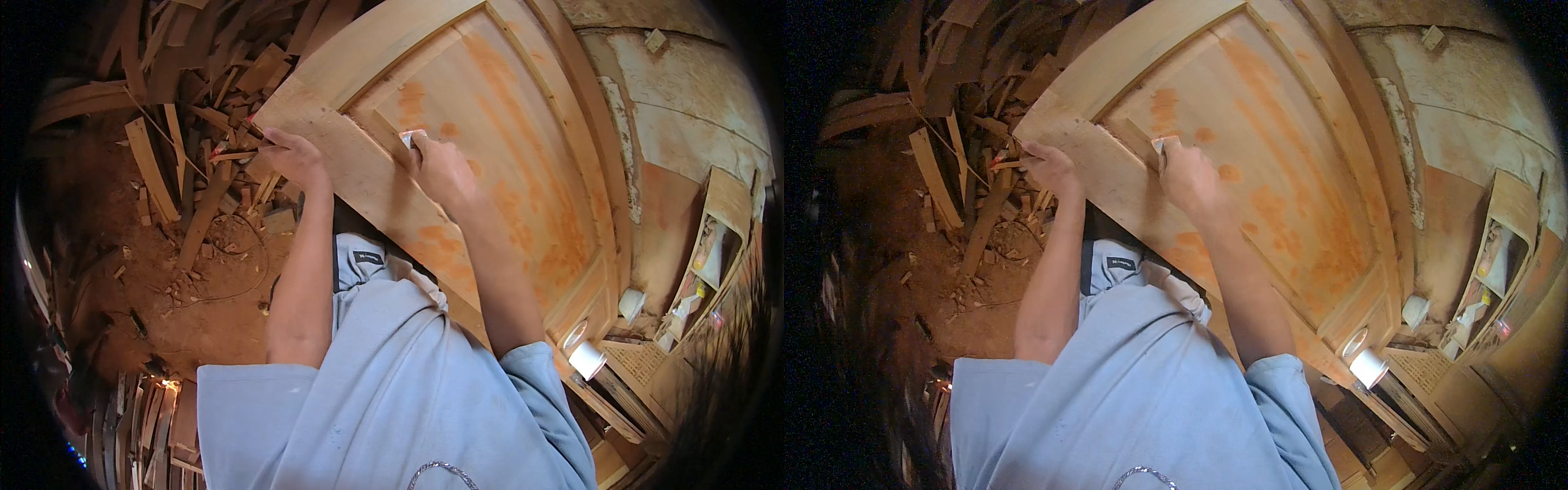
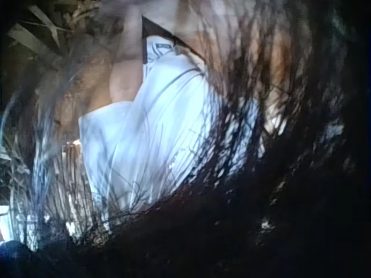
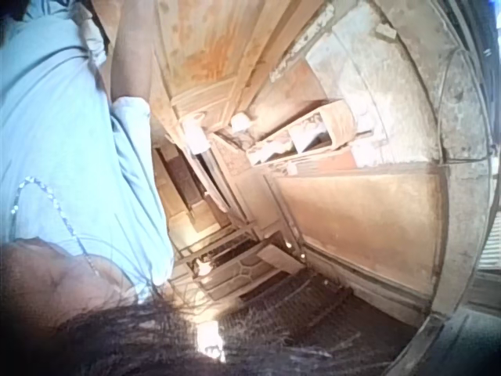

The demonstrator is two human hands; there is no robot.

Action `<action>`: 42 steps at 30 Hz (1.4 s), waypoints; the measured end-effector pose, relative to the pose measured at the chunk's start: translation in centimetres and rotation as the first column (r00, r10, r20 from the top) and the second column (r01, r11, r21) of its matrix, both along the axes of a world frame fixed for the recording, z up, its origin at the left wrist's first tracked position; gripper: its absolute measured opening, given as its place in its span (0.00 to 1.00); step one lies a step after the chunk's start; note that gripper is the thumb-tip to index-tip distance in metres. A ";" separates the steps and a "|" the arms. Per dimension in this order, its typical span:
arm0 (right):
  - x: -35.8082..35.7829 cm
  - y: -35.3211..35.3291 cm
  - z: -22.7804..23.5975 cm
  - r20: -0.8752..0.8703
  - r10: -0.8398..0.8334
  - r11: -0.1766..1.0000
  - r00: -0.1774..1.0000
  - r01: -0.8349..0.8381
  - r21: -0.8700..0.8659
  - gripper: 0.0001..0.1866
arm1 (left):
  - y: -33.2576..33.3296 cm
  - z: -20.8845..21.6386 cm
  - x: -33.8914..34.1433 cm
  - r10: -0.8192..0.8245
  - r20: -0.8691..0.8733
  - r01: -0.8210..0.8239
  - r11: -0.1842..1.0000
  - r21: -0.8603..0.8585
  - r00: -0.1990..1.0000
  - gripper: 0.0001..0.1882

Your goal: The person applies a brown substance to the panels and edges of a wooden door using a brush, periodically dipping the brush into a white bucket.

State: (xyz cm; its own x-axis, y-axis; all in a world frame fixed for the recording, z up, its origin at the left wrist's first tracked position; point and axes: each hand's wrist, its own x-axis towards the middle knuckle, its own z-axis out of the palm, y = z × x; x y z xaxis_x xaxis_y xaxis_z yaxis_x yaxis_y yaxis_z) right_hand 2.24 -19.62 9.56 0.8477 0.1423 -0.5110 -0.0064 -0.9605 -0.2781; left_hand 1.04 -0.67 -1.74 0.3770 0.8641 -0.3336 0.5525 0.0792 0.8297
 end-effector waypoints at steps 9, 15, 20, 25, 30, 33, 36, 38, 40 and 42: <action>1.6 0.4 0.2 0.045 -0.027 0.999 0.999 0.025 0.047 0.13 | 0.1 -0.5 0.0 0.034 0.034 -0.037 0.994 0.100 0.999 0.39; 3.3 0.5 -1.1 -0.065 0.065 0.997 0.996 -0.067 -0.034 0.15 | 0.0 0.0 0.1 0.029 0.015 -0.030 0.996 0.085 0.999 0.39; 1.8 -0.9 0.1 -0.109 0.023 0.999 0.994 -0.027 -0.037 0.15 | -0.3 0.5 0.2 0.028 0.033 -0.030 0.998 0.060 0.999 0.37; 1.0 -1.7 1.0 0.032 0.067 0.995 0.997 -0.069 0.071 0.17 | 0.4 -0.3 0.0 0.048 0.021 -0.048 0.998 0.028 0.999 0.36; -0.9 0.1 -3.0 0.166 -0.043 0.999 0.985 0.041 0.017 0.17 | -0.2 0.5 0.4 0.027 -0.026 -0.027 1.000 0.006 0.999 0.37; -2.1 -0.4 -5.7 0.230 -0.060 0.998 0.971 0.053 0.035 0.19 | 0.0 -0.3 0.2 0.023 0.049 -0.026 0.999 0.048 0.999 0.38; -2.8 -0.7 -5.6 0.192 -0.068 0.997 0.979 0.058 0.054 0.22 | 0.2 -0.4 0.0 0.047 0.016 -0.048 0.996 0.074 0.999 0.38; -2.7 -0.9 -5.1 0.152 -0.075 0.996 0.985 0.068 0.055 0.22 | 0.2 -0.2 -0.1 0.039 -0.020 -0.039 0.999 0.007 0.999 0.38; -2.3 -0.9 -4.5 0.223 -0.055 0.998 0.973 0.049 0.036 0.19 | -0.1 0.4 0.1 0.031 0.003 -0.031 0.999 0.005 1.000 0.38; -1.2 -0.9 -2.4 0.158 -0.026 0.999 0.987 0.031 -0.030 0.18 | -0.1 0.9 0.7 0.024 0.030 -0.024 1.000 0.008 0.999 0.37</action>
State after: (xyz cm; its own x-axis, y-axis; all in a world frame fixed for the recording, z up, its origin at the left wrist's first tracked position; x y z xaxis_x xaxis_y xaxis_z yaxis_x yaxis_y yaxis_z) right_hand 1.01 -20.49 7.21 0.9216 0.1023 -0.3744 0.0073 -0.9690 -0.2468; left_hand 1.76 -0.75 -0.85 0.3656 0.8759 -0.3149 0.5255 0.0850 0.8465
